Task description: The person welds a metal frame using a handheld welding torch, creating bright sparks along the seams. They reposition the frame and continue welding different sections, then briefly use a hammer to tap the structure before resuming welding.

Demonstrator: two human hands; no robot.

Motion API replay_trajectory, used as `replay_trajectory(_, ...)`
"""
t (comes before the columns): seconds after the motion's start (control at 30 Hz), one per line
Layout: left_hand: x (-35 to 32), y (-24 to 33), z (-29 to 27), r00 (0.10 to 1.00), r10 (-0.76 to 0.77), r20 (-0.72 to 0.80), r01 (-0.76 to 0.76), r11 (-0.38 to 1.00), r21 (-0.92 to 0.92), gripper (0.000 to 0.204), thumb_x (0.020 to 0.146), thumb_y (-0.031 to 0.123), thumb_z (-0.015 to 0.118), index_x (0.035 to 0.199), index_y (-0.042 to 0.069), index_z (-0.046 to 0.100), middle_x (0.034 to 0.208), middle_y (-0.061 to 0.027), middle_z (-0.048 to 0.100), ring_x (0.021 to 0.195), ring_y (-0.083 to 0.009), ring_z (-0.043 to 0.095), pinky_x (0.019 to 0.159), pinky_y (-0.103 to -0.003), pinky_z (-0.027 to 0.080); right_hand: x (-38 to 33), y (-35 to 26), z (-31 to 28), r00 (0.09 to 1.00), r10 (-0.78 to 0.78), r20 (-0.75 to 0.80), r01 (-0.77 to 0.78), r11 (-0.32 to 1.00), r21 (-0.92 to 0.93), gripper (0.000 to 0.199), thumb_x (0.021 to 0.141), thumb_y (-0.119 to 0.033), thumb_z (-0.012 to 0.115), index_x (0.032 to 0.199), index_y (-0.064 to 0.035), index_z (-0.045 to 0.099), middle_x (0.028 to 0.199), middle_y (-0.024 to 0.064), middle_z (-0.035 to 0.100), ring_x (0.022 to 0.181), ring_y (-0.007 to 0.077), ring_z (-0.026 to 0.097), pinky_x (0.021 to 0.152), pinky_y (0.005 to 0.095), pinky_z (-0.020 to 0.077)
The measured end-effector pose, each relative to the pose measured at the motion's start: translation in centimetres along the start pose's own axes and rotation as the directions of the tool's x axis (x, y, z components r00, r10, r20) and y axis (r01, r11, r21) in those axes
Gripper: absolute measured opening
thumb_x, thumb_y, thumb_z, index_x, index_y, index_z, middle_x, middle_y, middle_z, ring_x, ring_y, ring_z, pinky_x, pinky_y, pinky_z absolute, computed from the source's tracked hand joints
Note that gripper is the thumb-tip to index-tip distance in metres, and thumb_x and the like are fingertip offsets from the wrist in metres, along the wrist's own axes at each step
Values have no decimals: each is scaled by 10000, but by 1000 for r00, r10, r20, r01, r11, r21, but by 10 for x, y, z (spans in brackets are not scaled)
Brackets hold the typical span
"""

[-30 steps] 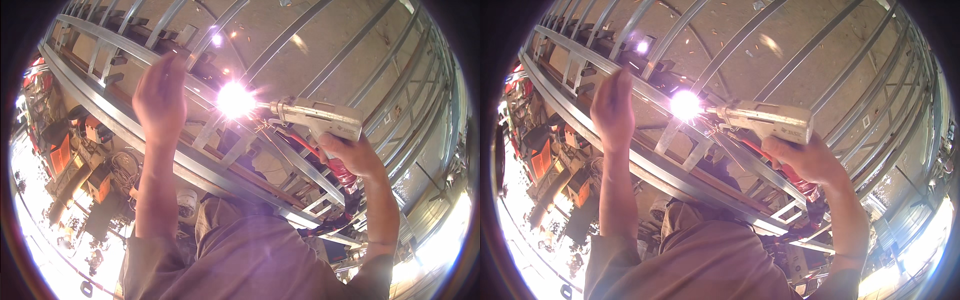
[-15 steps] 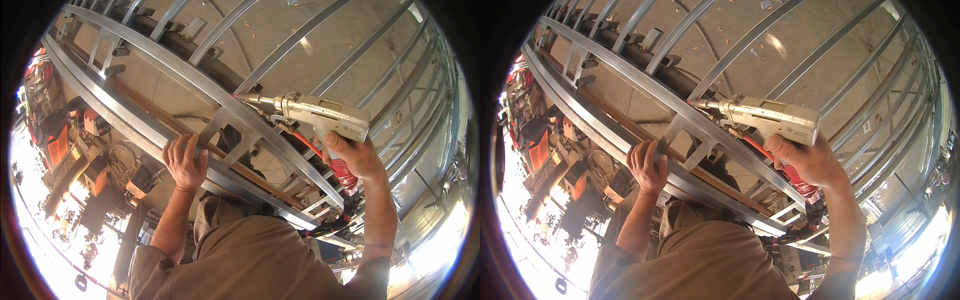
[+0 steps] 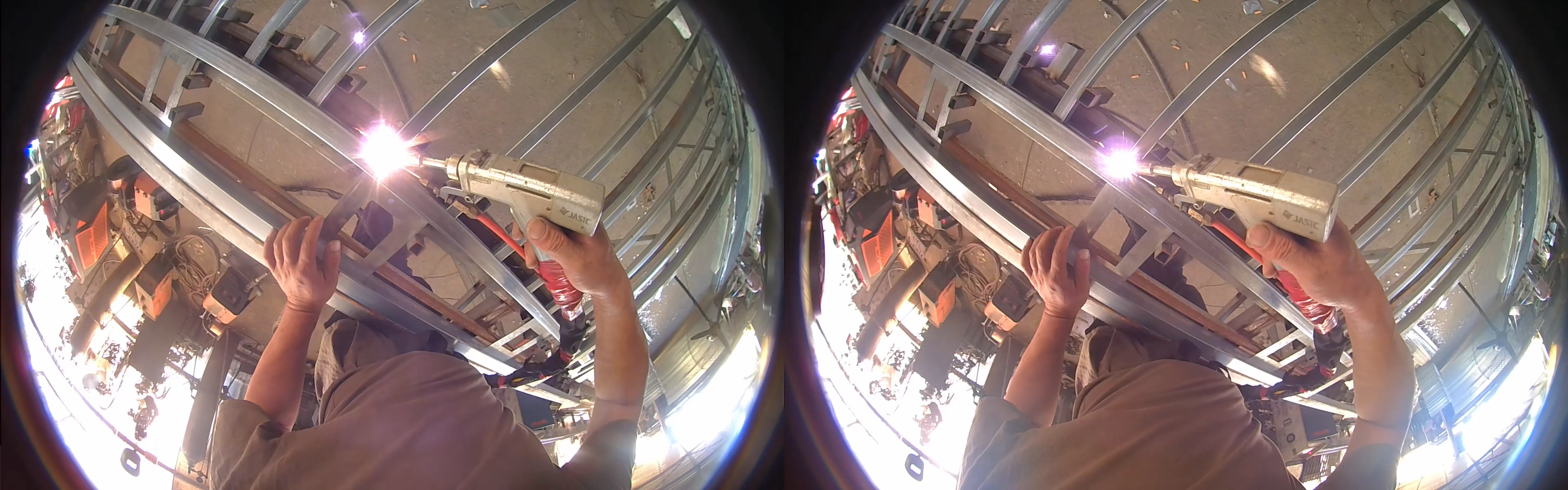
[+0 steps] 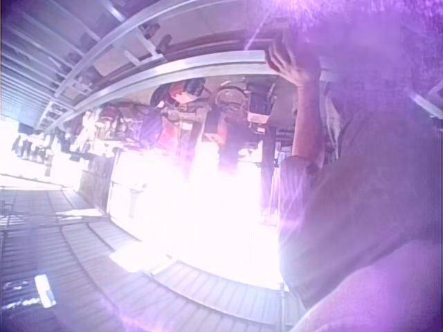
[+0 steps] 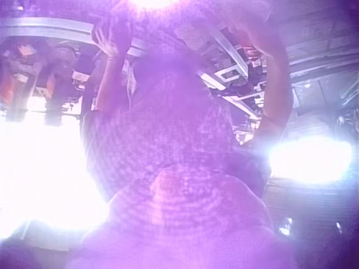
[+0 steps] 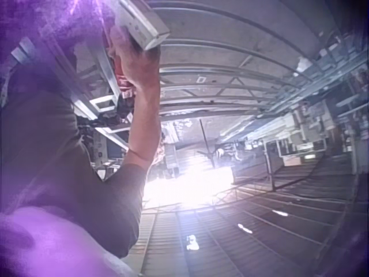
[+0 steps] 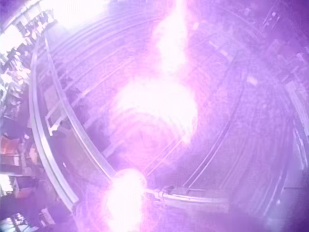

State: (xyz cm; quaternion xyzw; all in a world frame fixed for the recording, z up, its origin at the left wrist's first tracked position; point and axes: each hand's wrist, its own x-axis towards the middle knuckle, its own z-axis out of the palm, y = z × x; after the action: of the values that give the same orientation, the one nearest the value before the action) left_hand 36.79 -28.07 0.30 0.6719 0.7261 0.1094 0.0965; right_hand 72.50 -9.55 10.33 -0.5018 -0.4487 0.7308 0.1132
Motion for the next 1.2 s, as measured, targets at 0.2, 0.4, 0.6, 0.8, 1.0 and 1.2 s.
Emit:
replay_trajectory(0.2,0,1,0,1000,8,-4,-8,1000,8,427,929,306,698,1303,101,674,1255,-96,652,1198,-304,592,1130,-510,341,0,-1,2,1000,-8,-14,8,1000,17,669,968,-437,751,1409,35,575,926,89,705,685,146,667,592,311,594)
replay_trajectory(0.4,0,1,0,1000,-1,-1,1,1000,3,425,924,302,704,1299,104,675,1253,-96,651,1195,-307,590,1130,-510,341,1,-5,3,1000,-1,-11,1,1000,-1,656,975,-417,754,1419,29,570,925,81,702,694,140,661,596,308,586)
replay_trajectory(0.6,-3,-2,1,1000,-1,3,1,1000,4,417,931,309,699,1295,107,679,1258,-96,652,1195,-305,590,1129,-509,342,0,-4,4,999,-27,-24,28,999,47,636,992,-393,748,1424,37,563,936,83,708,691,143,658,605,321,584)
replay_trajectory(0.8,22,15,-12,998,-8,-69,3,997,-74,388,909,269,743,1259,108,702,1258,-106,657,1184,-307,597,1094,-480,374,-42,5,-23,994,85,-64,-79,993,89,664,948,-453,788,1370,20,593,988,140,726,724,172,706,627,326,595)
replay_trajectory(1.0,115,88,-21,984,171,-52,-174,849,-498,357,908,141,760,1255,77,706,1096,-141,738,940,-333,704,883,-452,533,-93,40,-48,967,221,-128,-198,965,174,687,896,-469,838,1322,23,618,1011,144,729,741,182,711,630,326,598)
replay_trajectory(1.2,214,188,29,722,291,628,-142,950,-277,271,985,275,683,1102,33,720,1093,-210,744,957,-413,725,852,-518,563,-99,70,-58,975,211,-68,-196,962,189,558,948,-355,817,1331,9,636,1013,123,733,802,169,701,684,336,606)
